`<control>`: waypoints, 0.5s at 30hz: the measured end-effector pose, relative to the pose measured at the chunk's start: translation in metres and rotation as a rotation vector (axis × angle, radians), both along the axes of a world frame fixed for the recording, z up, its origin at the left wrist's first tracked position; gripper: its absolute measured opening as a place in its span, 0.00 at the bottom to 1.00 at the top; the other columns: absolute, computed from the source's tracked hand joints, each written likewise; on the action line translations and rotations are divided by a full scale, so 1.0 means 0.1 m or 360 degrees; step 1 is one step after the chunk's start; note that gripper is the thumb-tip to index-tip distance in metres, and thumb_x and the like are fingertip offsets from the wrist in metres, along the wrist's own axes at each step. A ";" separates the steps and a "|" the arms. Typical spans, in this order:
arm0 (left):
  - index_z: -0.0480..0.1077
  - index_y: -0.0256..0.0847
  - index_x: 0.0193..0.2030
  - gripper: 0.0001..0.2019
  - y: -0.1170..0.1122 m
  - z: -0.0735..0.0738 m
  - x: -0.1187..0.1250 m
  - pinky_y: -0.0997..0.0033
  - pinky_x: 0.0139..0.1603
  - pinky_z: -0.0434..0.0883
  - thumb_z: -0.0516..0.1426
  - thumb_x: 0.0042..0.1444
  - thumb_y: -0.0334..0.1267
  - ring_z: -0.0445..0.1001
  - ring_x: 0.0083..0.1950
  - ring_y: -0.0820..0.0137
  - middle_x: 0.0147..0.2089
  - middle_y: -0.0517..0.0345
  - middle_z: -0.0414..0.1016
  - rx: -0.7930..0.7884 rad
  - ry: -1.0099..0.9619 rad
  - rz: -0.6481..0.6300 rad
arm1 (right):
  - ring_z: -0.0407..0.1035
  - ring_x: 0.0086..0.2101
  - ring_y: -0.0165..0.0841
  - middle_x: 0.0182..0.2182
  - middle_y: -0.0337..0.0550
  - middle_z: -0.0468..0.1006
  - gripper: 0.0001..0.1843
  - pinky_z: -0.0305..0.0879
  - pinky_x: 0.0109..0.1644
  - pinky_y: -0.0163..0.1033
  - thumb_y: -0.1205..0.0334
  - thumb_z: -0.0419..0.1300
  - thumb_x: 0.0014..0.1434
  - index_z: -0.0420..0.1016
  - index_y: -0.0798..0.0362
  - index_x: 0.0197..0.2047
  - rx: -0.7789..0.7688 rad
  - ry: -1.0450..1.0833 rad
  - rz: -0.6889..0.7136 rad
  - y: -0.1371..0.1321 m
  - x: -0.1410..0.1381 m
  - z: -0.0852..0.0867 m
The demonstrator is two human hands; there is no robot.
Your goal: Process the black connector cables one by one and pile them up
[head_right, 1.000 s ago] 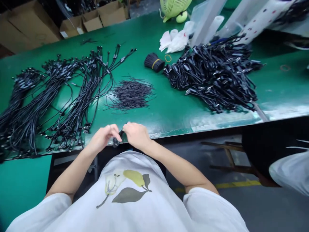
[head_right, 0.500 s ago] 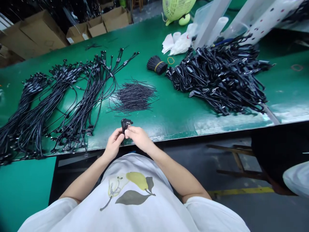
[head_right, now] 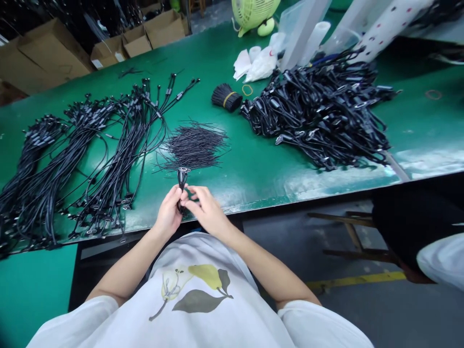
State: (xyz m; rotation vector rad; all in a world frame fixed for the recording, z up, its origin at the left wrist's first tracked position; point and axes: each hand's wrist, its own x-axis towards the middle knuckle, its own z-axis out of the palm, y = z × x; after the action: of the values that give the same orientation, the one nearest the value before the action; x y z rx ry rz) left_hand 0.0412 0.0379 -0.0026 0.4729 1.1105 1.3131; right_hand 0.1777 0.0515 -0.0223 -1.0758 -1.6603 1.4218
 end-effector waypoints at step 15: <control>0.75 0.56 0.50 0.15 -0.13 1.39 -0.03 0.43 0.63 0.65 0.59 0.55 0.40 0.74 0.50 0.52 0.47 0.54 0.78 0.1143 0.1716 -0.1192 | 0.66 0.41 0.41 0.45 0.65 0.72 0.24 0.57 0.48 0.46 0.70 0.44 0.65 0.66 0.65 0.61 0.0750 -0.1745 -0.1085 1.26 2.12 0.02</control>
State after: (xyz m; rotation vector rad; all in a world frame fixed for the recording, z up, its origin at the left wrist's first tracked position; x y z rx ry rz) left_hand 0.0377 0.0251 0.1360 2.0773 1.0506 0.6817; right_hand 0.3899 0.1775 -0.0199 -2.0166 -1.8334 -0.0952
